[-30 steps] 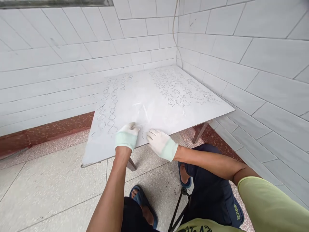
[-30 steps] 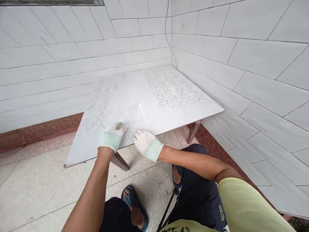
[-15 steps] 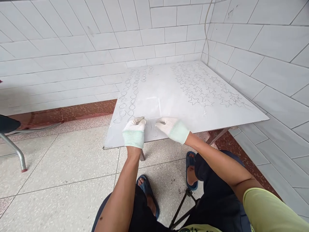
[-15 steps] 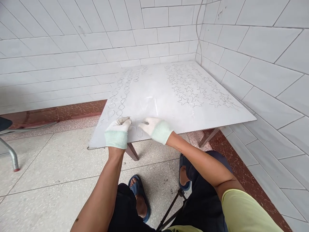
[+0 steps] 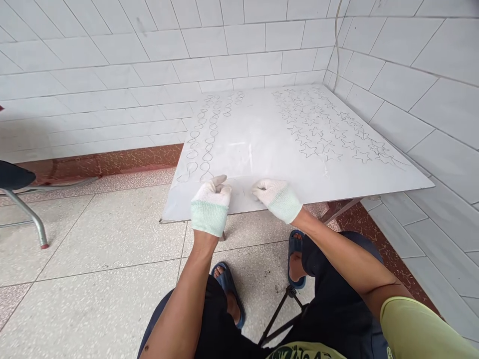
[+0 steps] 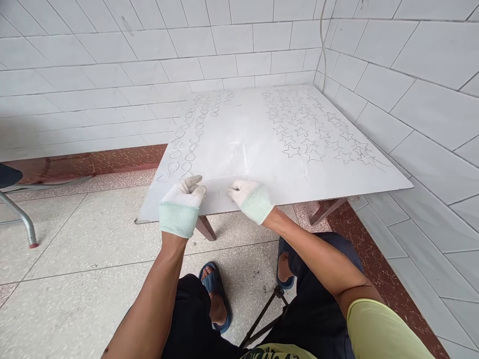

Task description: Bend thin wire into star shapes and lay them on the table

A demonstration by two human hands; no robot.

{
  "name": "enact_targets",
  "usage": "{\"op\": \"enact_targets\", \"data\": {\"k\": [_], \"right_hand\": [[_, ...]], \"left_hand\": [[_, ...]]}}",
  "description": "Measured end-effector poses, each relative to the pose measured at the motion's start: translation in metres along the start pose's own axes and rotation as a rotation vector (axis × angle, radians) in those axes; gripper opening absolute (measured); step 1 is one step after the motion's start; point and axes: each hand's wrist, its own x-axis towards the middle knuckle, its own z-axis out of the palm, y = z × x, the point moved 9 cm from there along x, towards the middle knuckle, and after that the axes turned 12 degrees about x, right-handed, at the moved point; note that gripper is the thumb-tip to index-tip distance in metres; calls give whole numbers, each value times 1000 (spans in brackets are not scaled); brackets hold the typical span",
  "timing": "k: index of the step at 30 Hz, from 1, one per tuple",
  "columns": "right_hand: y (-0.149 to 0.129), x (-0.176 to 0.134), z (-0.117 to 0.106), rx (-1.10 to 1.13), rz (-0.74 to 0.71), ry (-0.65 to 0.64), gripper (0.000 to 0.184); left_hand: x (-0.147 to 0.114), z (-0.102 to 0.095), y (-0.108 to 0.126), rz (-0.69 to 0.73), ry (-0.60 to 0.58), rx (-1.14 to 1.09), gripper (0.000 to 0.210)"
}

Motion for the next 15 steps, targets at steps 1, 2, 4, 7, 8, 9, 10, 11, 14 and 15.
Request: {"op": "enact_targets", "data": {"k": [1,2,4,7,8,9,10,11,14,15], "right_hand": [[1,1,-5,18,-4,25,25],[3,2,-9,35,-10,49,25],[5,5,-17,60,-29,85,24],[9,10,-30,84,-70,135,24],[10,12,-36,94,-81,152,24],[11,13,-42,104,-91,171,24],[12,14,-49,110,-101,194,24],[11,15,-56,111,-111,219,24],[4,13,-77,97,-138,299,25],[2,11,-82,98,-135,320,25]], "left_hand": [[0,1,2,20,-26,42,54],[0,3,3,38,-51,85,55],[0,8,5,73,-96,154,54],[-1,14,8,141,-138,222,51],[-2,15,9,162,-147,238,49],[-3,16,9,179,-160,255,48],[-4,18,10,192,-181,273,47],[-6,19,10,206,-213,292,47],[-17,27,12,295,-344,338,43],[-22,29,13,333,-365,335,41]]}}
